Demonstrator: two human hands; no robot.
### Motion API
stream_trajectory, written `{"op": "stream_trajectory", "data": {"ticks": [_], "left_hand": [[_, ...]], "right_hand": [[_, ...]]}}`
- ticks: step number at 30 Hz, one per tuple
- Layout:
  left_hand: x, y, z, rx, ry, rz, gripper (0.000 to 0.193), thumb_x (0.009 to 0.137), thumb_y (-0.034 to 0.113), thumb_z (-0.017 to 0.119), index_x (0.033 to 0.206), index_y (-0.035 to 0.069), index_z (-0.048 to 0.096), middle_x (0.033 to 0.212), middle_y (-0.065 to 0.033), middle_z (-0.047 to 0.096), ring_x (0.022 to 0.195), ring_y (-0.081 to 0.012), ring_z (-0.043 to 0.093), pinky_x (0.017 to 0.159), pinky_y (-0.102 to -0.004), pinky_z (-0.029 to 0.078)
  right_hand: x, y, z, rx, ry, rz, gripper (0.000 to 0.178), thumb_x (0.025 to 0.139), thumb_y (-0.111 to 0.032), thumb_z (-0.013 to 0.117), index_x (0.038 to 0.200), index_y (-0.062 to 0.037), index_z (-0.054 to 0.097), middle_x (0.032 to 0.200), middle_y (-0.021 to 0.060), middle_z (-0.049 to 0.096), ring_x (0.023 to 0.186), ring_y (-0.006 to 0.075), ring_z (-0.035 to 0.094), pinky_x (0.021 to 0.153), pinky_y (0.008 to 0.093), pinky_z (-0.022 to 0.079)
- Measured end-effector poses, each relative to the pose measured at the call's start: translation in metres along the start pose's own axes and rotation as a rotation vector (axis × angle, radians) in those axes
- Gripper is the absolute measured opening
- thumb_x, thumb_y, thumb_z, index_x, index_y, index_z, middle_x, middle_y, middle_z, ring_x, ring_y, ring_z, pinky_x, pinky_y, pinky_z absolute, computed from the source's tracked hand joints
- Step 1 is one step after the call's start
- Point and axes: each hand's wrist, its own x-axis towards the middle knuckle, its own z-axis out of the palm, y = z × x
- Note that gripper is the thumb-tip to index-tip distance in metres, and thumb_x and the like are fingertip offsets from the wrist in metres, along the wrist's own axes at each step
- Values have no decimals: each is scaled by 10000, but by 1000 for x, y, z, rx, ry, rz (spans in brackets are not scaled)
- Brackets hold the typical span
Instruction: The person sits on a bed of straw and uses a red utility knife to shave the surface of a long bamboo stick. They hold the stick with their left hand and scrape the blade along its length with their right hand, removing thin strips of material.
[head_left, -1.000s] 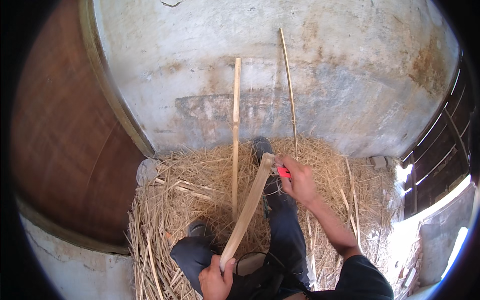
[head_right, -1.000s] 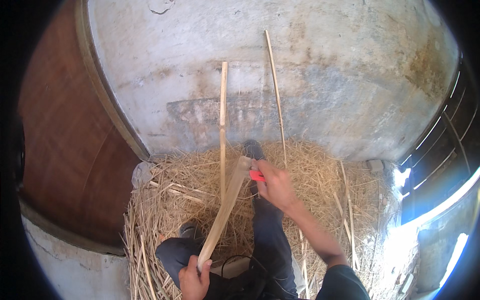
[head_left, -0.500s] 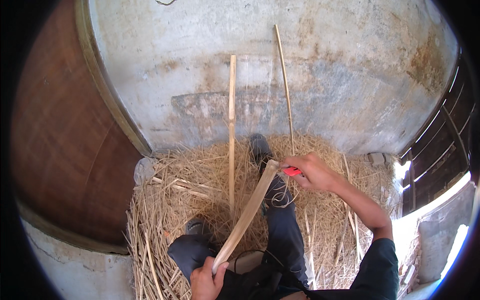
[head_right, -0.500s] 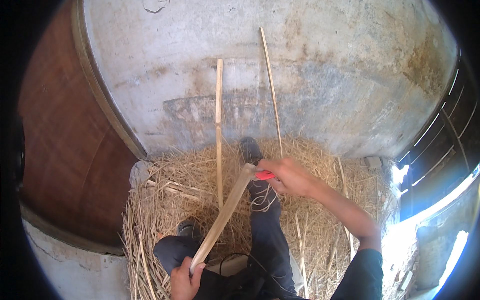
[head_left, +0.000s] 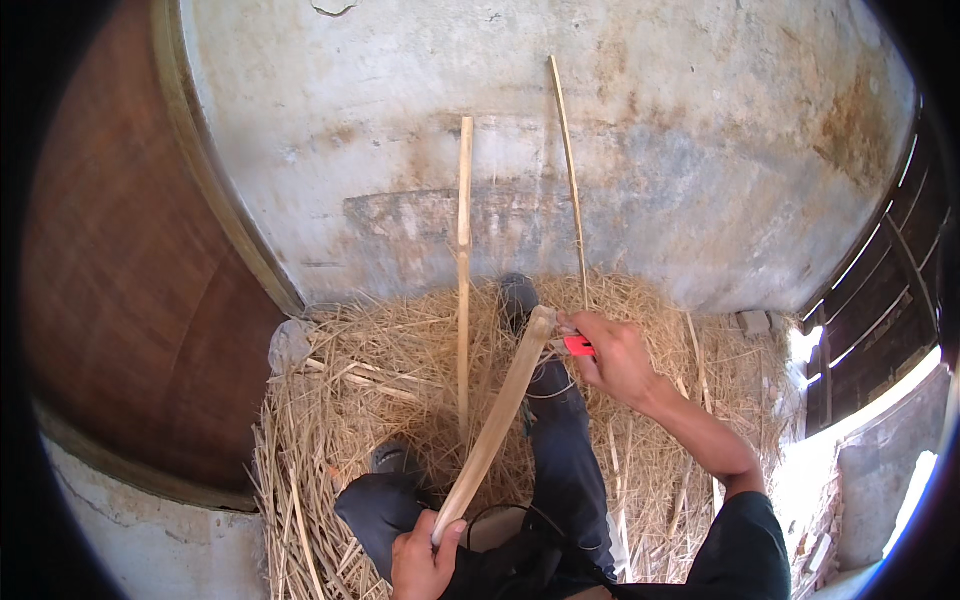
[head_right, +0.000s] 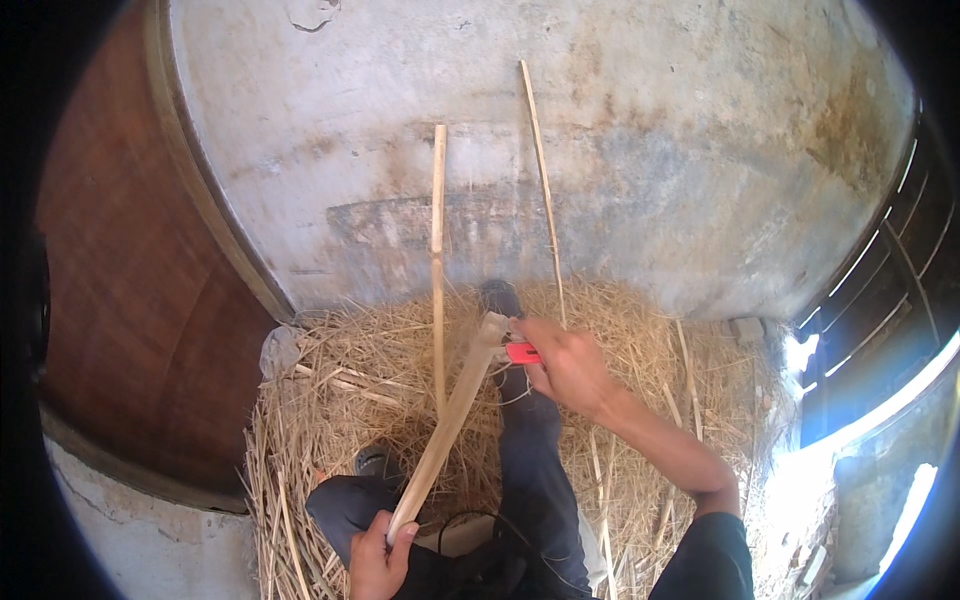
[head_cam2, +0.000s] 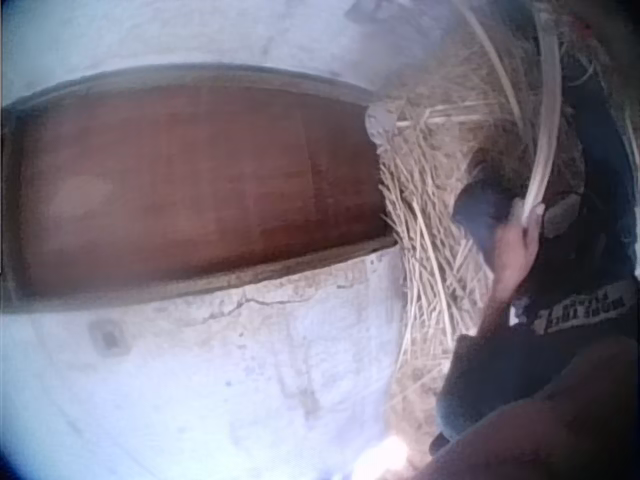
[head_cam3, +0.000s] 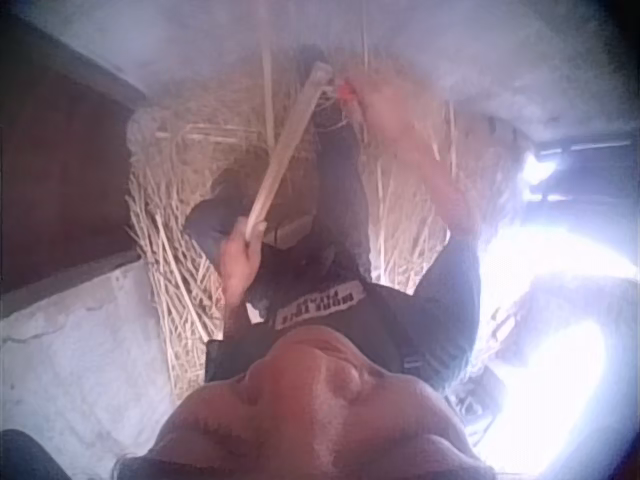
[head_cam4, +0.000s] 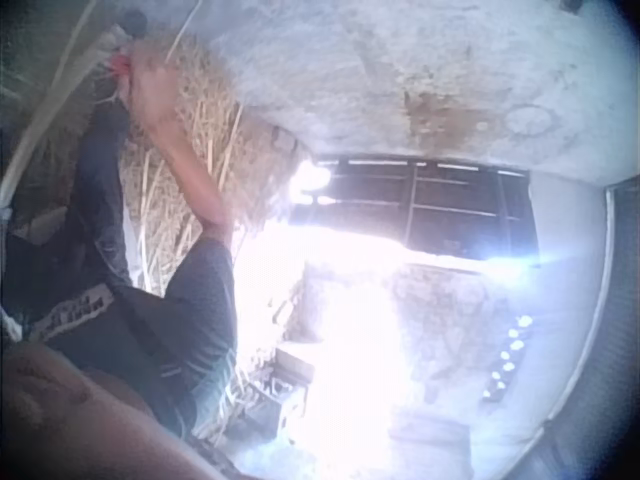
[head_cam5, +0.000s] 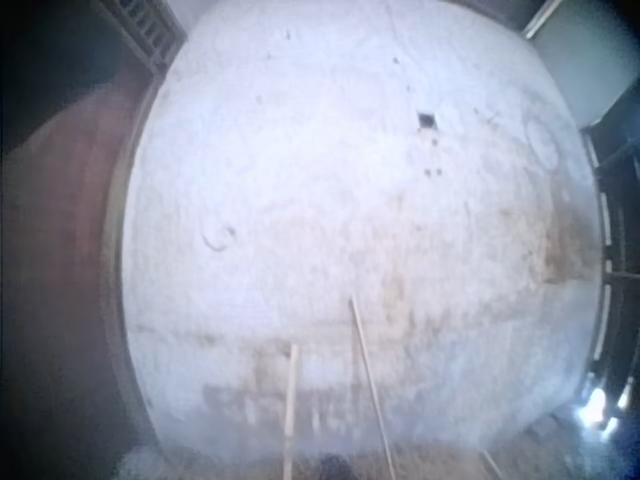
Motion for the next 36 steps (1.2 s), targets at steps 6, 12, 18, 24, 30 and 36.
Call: {"op": "stream_trajectory", "data": {"ticks": [6, 12, 18, 24, 30, 36], "left_hand": [[-5, -13, 0, 9, -6, -13, 284, 1099, 331, 632, 1114, 48, 645, 790, -280, 643, 777, -531, 669, 607, -525, 487], [-10, -22, -16, 57, -66, -9, 306, 1098, 345, 634, 1122, 41, 638, 782, -291, 643, 773, -538, 671, 589, -517, 478], [-6, -18, -25, 44, -66, 27, 330, 1099, 368, 628, 1134, 40, 631, 790, -293, 648, 787, -540, 675, 594, -519, 486], [7, -9, -10, 69, -4, 36, 307, 1088, 344, 648, 1107, 38, 632, 791, -289, 650, 791, -526, 685, 608, -532, 496], [13, 4, 6, 172, 72, 30, 275, 1078, 284, 647, 999, 22, 620, 675, -215, 596, 619, -417, 643, 561, -477, 460], [10, 3, 3, 172, 86, 42, 286, 1072, 317, 671, 1031, 37, 632, 774, -283, 654, 747, -507, 686, 593, -546, 497]], "right_hand": [[7, 17, 4, 129, -164, -61, 186, 883, -1, 688, 1068, -24, 685, 829, 173, 714, 681, 342, 697, 631, 428, 557], [15, 21, -17, 200, -432, -67, 136, 901, -11, 696, 1034, -32, 678, 815, 160, 697, 673, 340, 685, 618, 441, 523], [17, 21, -37, 218, -446, -129, 136, 925, -39, 699, 1058, -15, 686, 769, 154, 681, 625, 302, 672, 594, 414, 511], [15, 7, -26, 89, -232, 66, 205, 982, -136, 715, 1136, -25, 637, 769, 171, 700, 654, 373, 695, 618, 470, 534], [4, -5, -10, 78, -127, 306, 282, 1040, -247, 712, 1136, 7, 635, 765, 209, 688, 659, 377, 694, 619, 462, 524], [-8, 22, 17, 545, -96, 456, 387, 1084, -359, 659, 1235, -4, 688, 793, 76, 637, 609, 183, 580, 563, 367, 453]]}}
